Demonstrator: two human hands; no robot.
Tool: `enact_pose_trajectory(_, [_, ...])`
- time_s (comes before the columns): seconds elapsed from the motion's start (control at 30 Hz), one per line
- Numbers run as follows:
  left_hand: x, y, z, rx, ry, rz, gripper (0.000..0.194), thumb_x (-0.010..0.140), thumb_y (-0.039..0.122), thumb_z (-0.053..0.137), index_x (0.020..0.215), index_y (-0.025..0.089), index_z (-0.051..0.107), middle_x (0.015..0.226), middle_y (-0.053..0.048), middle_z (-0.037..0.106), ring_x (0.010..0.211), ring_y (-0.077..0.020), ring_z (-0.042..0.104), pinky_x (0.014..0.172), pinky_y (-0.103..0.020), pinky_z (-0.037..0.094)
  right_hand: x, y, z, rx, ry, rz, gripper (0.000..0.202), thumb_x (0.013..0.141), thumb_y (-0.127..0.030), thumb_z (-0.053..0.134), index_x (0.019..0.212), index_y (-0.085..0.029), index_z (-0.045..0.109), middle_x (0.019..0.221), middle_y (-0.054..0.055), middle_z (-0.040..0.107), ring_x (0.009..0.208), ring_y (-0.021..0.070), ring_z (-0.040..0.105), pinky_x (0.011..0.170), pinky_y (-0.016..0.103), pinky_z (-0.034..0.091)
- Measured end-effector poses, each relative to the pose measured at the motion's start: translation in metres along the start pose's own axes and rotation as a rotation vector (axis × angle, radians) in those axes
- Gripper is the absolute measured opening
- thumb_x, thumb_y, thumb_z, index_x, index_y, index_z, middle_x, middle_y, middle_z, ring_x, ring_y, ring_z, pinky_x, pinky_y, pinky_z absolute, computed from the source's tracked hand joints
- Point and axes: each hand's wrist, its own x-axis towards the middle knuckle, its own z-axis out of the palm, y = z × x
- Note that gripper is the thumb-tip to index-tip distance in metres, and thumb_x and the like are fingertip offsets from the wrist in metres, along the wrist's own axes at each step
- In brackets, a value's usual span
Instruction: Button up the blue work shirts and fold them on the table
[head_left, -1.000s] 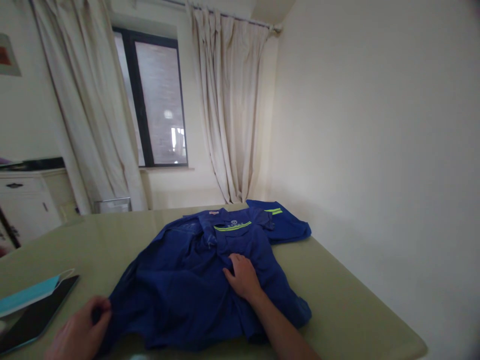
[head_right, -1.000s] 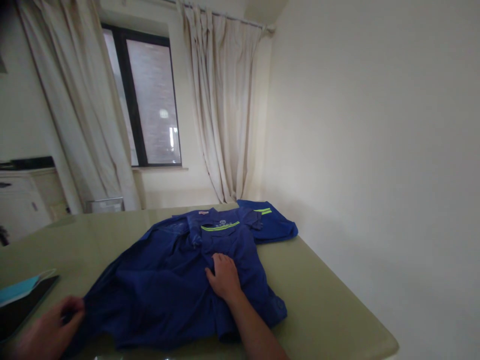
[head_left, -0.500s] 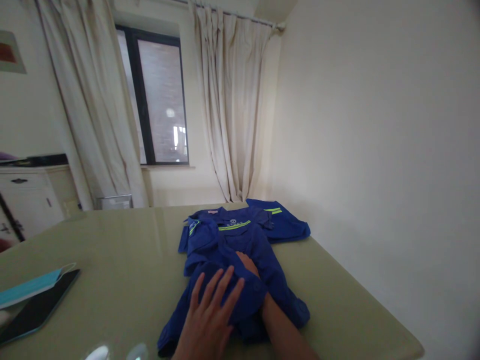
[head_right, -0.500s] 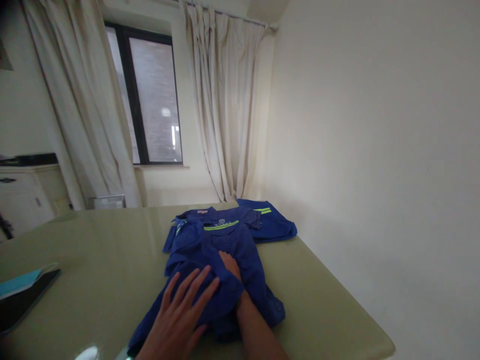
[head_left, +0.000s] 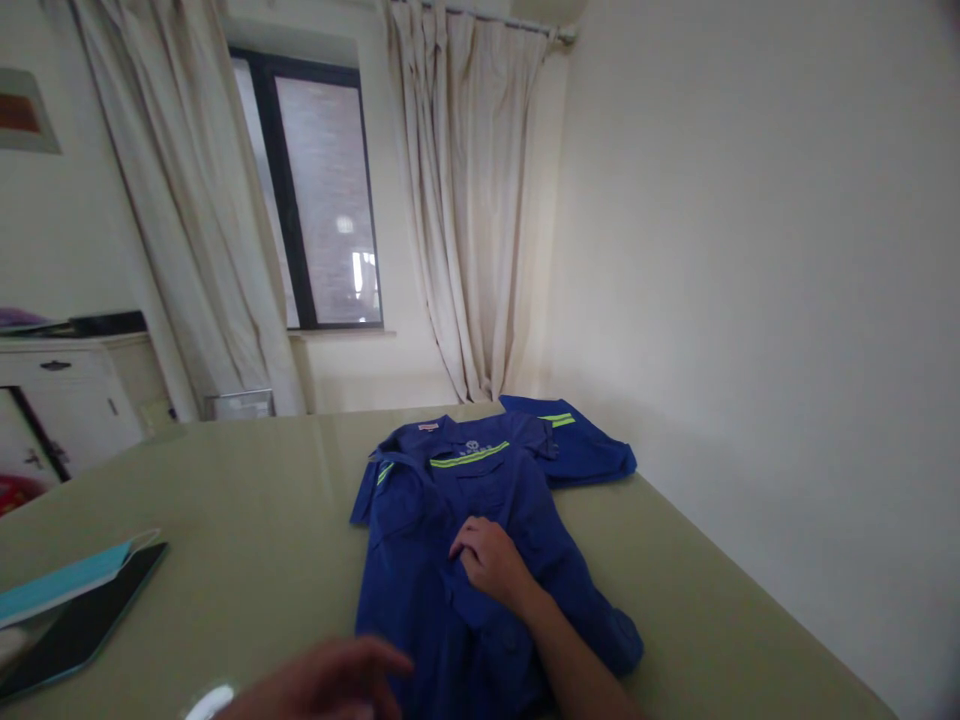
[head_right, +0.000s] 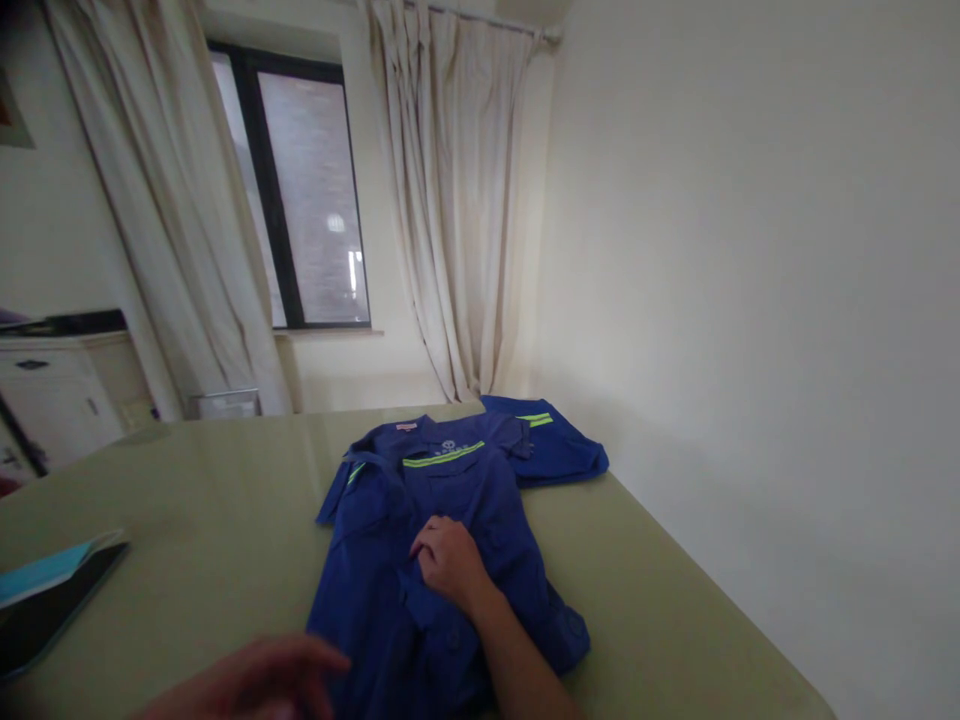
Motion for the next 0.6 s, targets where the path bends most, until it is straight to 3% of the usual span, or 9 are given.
enact_pose_trajectory(0.03, [0.014, 0.002, -0.013, -0.052, 0.117, -0.019, 0.057, 0.085, 0.07, 0.052, 0.117, 0.026, 0.071, 0.105, -0.008, 0.077, 0.09, -0.0272, 0.072, 0.082, -0.04, 0.059, -0.001, -0.003, -0.002, 0.011, 0.003, 0.027, 0.032, 0.089, -0.009, 0.047, 0.085, -0.022, 0.076, 0.096, 0.003, 0.071, 0.097, 0.0168, 0.063, 0.09, 0.027, 0.042])
enact_pose_trajectory(0.1, [0.049, 0.0, -0.037, 0.057, 0.419, -0.084, 0.061, 0.086, 0.07, 0.044, 0.1, 0.018, 0.073, 0.095, -0.013, 0.076, 0.086, -0.0303, 0.07, 0.079, -0.044, 0.057, -0.003, -0.01, -0.006, 0.012, 0.032, 0.086, 0.033, 0.096, -0.018, 0.045, 0.079, -0.02, 0.073, 0.091, 0.003, 0.07, 0.091, 0.0161, 0.063, 0.085, 0.026, 0.042])
enact_pose_trajectory(0.17, [0.085, -0.008, -0.052, 0.281, 0.741, -0.248, 0.058, 0.089, 0.061, 0.041, 0.108, 0.015, 0.071, 0.111, -0.018, 0.073, 0.104, -0.036, 0.066, 0.092, -0.052, 0.051, -0.006, -0.016, -0.009, -0.025, 0.061, 0.135, 0.035, 0.098, -0.039, 0.053, 0.075, -0.019, 0.071, 0.09, 0.004, 0.068, 0.087, 0.0172, 0.061, 0.079, 0.027, 0.042])
enact_pose_trajectory(0.23, [0.112, -0.018, -0.055, 0.521, 0.936, -0.385, 0.06, 0.091, 0.058, 0.039, 0.12, 0.013, 0.067, 0.134, -0.023, 0.062, 0.123, -0.043, 0.055, 0.099, -0.062, 0.042, -0.009, -0.02, -0.009, -0.079, 0.066, 0.16, 0.041, 0.087, -0.057, 0.069, 0.073, -0.019, 0.068, 0.09, 0.004, 0.066, 0.088, 0.0194, 0.06, 0.077, 0.028, 0.041])
enact_pose_trajectory(0.33, [0.134, -0.03, -0.051, 0.665, 0.958, -0.413, 0.054, 0.094, 0.053, 0.037, 0.12, 0.017, 0.067, 0.143, -0.019, 0.056, 0.133, -0.0454, 0.046, 0.103, -0.067, 0.035, -0.012, -0.02, -0.004, -0.126, 0.043, 0.175, 0.038, 0.072, -0.055, 0.083, 0.076, -0.021, 0.067, 0.092, 0.003, 0.066, 0.092, 0.0219, 0.059, 0.08, 0.03, 0.041])
enact_pose_trajectory(0.47, [0.139, -0.045, -0.059, 0.515, 0.884, -0.288, 0.039, 0.097, 0.044, 0.039, 0.106, 0.021, 0.068, 0.119, -0.012, 0.071, 0.115, -0.033, 0.062, 0.099, -0.051, 0.045, -0.011, -0.015, 0.001, -0.127, 0.027, 0.195, 0.016, 0.08, -0.035, 0.077, 0.078, -0.022, 0.066, 0.093, 0.002, 0.066, 0.095, 0.0214, 0.06, 0.084, 0.03, 0.041])
enact_pose_trajectory(0.53, [0.133, -0.055, -0.075, 0.385, 1.058, -0.358, 0.043, 0.099, 0.046, 0.035, 0.111, 0.017, 0.064, 0.106, -0.012, 0.073, 0.096, -0.0269, 0.069, 0.084, -0.038, 0.054, -0.01, -0.013, 0.001, -0.111, 0.042, 0.214, 0.009, 0.083, -0.028, 0.071, 0.078, -0.023, 0.066, 0.091, 0.002, 0.067, 0.093, 0.0209, 0.06, 0.083, 0.03, 0.041])
enact_pose_trajectory(0.6, [0.122, -0.067, -0.094, 0.349, 1.293, -0.488, 0.047, 0.1, 0.047, 0.033, 0.118, 0.011, 0.058, 0.102, -0.014, 0.072, 0.086, -0.025, 0.069, 0.072, -0.034, 0.055, -0.009, -0.013, 0.0, -0.045, 0.082, 0.24, 0.002, 0.085, -0.025, 0.067, 0.085, -0.023, 0.066, 0.09, 0.002, 0.068, 0.091, 0.0201, 0.062, 0.081, 0.029, 0.042])
